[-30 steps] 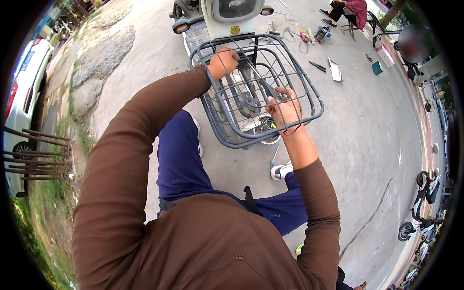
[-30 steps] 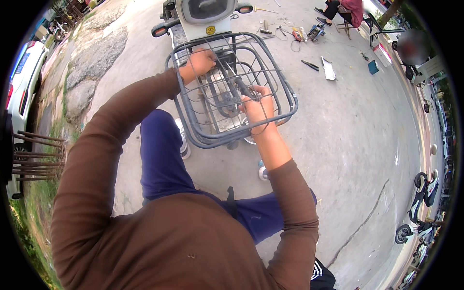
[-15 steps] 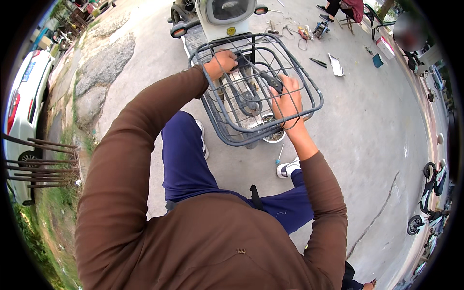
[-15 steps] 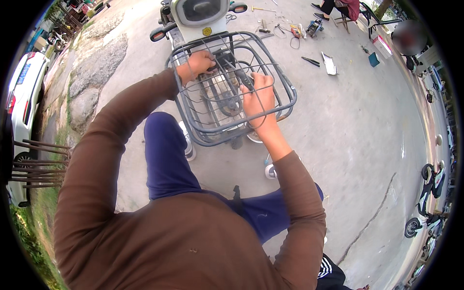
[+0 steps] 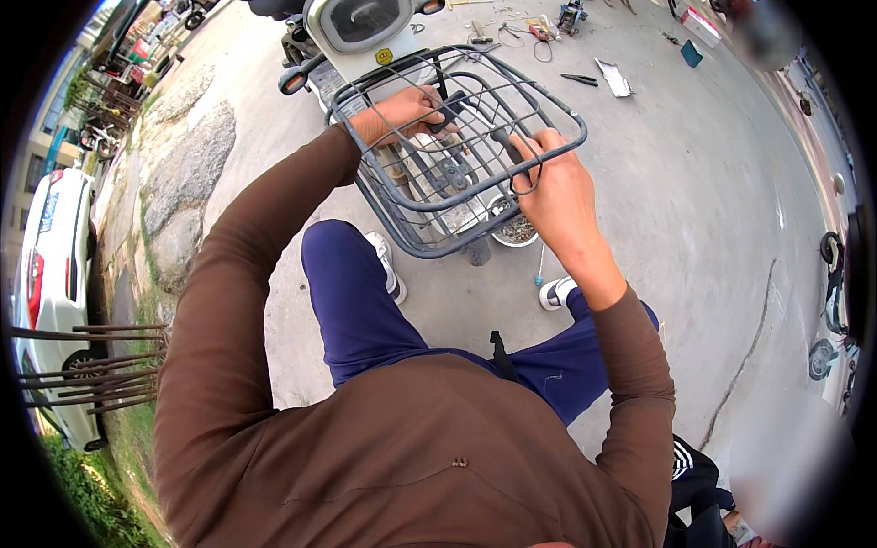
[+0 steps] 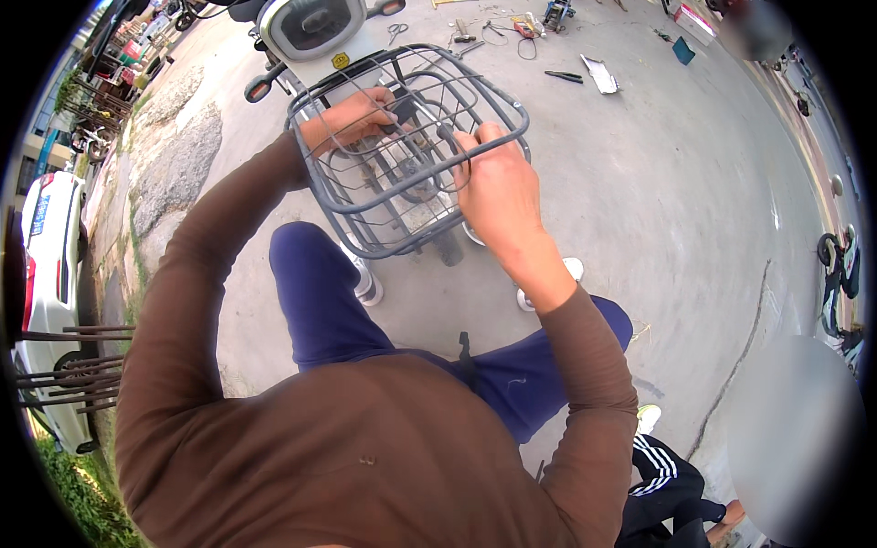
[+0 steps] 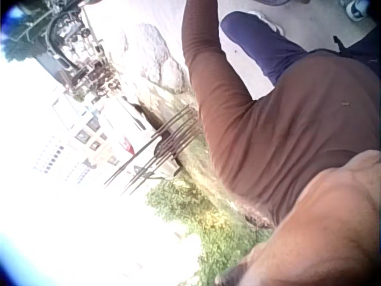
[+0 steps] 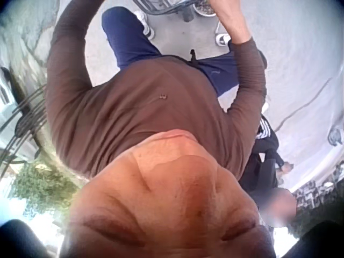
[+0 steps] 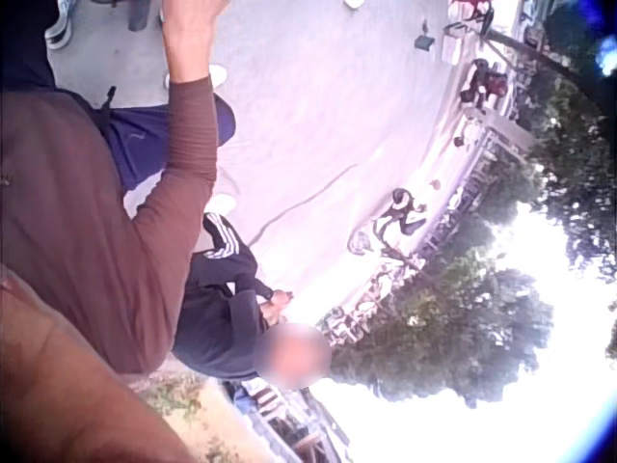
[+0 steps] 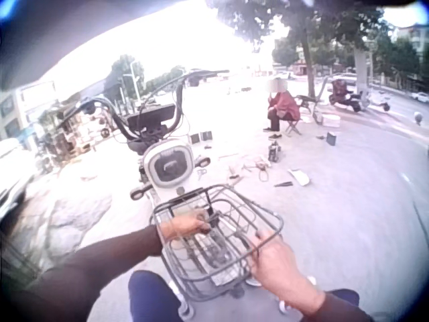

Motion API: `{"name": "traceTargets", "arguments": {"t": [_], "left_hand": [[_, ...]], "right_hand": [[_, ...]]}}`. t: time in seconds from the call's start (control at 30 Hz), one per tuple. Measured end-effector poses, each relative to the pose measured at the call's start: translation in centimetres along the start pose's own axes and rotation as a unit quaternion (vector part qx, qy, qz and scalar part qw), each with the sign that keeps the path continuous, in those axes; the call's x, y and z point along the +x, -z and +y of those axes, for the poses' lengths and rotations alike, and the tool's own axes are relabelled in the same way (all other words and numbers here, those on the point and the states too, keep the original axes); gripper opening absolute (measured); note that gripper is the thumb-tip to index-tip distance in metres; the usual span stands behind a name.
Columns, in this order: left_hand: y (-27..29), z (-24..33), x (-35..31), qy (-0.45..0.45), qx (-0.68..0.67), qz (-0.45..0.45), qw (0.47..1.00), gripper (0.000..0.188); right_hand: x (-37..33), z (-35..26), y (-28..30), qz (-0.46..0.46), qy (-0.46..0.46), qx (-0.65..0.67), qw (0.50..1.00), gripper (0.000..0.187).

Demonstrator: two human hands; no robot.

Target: The person attaches a metal basket to the front of a scooter using a screwdriver. They repeatedly tighten screws at multiple points on the basket frame, repositioning hands and tools as needed. The basket is secured to the scooter's front handlebar area.

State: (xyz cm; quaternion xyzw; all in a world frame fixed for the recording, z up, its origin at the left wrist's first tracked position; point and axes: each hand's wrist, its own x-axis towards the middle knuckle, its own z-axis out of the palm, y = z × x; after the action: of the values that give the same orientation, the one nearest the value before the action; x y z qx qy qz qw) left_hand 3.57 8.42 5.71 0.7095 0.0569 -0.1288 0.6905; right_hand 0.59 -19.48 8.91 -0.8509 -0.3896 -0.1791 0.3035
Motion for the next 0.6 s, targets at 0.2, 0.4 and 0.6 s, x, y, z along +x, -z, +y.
{"name": "traceTargets", "arguments": {"t": [0.2,0.4,0.6], "left_hand": [[-6.5,3.1,-1.7,0.012,-0.061,-0.157,0.986,0.014],[-15.1,3.8,-6.3,0.057,-0.205,-0.189,0.959,0.006],[-17.5,-1.0,-7.6,0.115,-0.533,-0.102,0.832,0.037]], "right_hand": [[-8.1,-2.6,6.1,0.009,-0.228,0.201,0.953,0.033],[-16.8,-2.7,9.6,0.019,-0.301,0.278,0.912,0.040],[-26.9,-0.9,11.6,0.051,-0.439,0.676,0.589,0.048]]}}
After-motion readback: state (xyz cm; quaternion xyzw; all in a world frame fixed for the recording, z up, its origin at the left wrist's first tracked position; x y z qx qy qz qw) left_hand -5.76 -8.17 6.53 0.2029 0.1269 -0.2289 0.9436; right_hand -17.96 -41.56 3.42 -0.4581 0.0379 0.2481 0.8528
